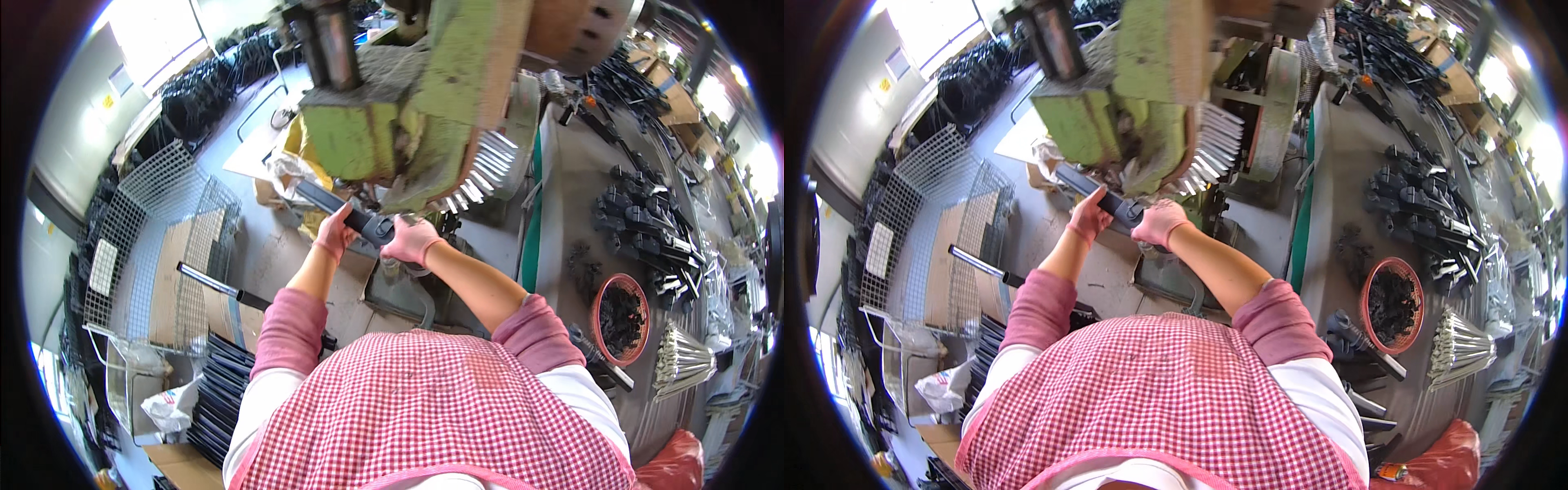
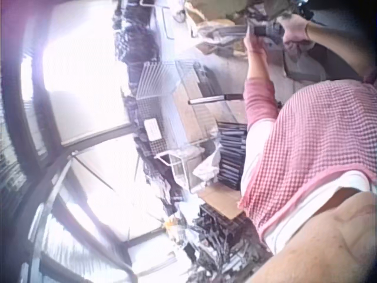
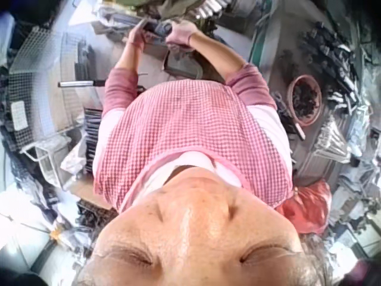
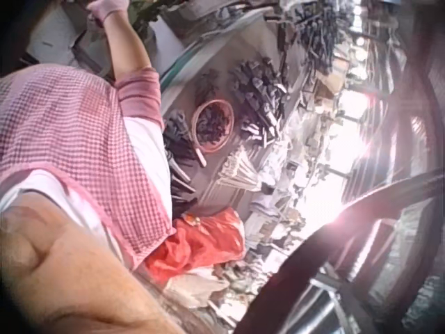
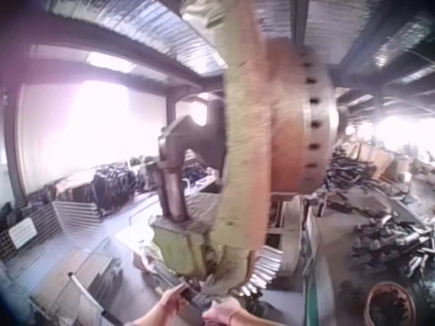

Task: The person assembles small metal components by hand, inserting a screw into a black plastic piece and attaching it to a metal rod. The person repeatedly picks parts from a red basket, assembles them, and places the finished assemblies on a nearby table.

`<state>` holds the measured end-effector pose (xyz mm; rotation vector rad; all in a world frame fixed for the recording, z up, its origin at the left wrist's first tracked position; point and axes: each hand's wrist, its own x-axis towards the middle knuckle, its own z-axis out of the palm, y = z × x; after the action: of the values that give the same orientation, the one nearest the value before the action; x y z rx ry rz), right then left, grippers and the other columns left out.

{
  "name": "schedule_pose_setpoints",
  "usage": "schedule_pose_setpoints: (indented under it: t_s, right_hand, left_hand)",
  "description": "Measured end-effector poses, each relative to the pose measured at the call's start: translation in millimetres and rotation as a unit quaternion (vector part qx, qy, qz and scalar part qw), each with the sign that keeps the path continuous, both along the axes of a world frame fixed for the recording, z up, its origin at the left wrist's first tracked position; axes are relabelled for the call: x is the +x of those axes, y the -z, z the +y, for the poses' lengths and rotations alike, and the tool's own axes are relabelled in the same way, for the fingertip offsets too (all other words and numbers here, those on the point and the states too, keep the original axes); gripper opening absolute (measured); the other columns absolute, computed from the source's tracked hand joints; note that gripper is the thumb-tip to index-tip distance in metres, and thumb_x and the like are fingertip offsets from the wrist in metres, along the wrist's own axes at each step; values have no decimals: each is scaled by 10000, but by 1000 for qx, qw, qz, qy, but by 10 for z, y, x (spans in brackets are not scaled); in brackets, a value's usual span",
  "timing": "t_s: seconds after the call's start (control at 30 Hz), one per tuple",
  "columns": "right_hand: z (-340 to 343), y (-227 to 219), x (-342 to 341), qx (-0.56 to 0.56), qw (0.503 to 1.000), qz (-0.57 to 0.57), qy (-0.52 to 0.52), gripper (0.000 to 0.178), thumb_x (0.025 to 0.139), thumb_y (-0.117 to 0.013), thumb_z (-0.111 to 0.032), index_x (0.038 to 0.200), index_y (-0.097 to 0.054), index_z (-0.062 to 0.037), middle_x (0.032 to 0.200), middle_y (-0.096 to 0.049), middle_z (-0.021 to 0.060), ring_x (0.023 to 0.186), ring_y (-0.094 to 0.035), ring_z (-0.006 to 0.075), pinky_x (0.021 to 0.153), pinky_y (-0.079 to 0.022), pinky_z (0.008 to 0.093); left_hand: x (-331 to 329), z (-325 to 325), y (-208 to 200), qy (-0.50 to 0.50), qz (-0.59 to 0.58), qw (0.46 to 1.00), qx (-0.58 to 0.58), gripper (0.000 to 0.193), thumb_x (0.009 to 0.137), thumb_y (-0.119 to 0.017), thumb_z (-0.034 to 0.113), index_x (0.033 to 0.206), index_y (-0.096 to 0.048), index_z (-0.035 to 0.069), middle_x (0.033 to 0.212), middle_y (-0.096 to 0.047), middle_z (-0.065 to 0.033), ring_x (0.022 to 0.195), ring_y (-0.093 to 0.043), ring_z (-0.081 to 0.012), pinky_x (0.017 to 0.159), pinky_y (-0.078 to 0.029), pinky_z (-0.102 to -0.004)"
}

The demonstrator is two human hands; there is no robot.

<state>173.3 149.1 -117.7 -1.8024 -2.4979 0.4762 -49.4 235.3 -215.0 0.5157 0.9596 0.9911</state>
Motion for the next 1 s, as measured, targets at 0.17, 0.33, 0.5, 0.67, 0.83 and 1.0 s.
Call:
schedule_pose_setpoints:
  t_s: [0.17,0.33,0.5,0.67,0.83,1.0]
  right_hand:
    - [-103,-171,-21,-88,985,105,110,832,638,-761,-505,1279,-530,-27,1202,-638,217,1098,-638,344,937,-500,401]
    - [-198,-100,-122,-23,977,145,158,705,630,-770,-454,1164,-604,-25,1116,-669,202,1066,-653,341,901,-516,397]
    - [-188,57,-148,-24,970,149,192,665,616,-776,-412,1127,-635,-10,1055,-685,210,1002,-667,347,903,-517,394]
    - [-239,53,-160,-8,974,140,179,652,660,-762,-421,1119,-635,23,1071,-683,225,1058,-651,349,942,-498,394]
    - [-265,-10,-180,-13,977,133,169,630,689,-756,-407,1097,-628,57,1040,-692,228,991,-679,350,867,-535,405]
    - [-307,-5,-219,-9,970,155,184,692,670,-786,-393,1133,-588,82,1013,-703,218,975,-689,349,826,-550,414]
  left_hand:
    - [120,385,58,12,17,1000,7,140,927,-601,212,870,-630,87,754,-661,-41,592,-622,-167,514,-518,-289]
    - [176,482,103,56,-33,998,14,121,904,-659,188,900,-670,67,809,-677,-47,655,-653,-159,490,-478,-258]
    - [187,574,189,68,-13,998,-1,221,936,-519,157,1084,-611,22,1020,-683,-109,917,-675,-223,822,-577,-366]
    - [103,567,172,94,-42,995,-3,239,962,-488,245,1028,-612,51,954,-689,-90,870,-682,-235,764,-588,-384]
    - [55,680,288,86,-61,994,-6,250,933,-457,312,956,-592,103,771,-596,-56,639,-576,-214,517,-445,-290]
    - [-105,882,379,139,-12,987,-86,325,939,-407,357,953,-570,76,712,-520,-73,550,-439,-205,511,-405,-320]
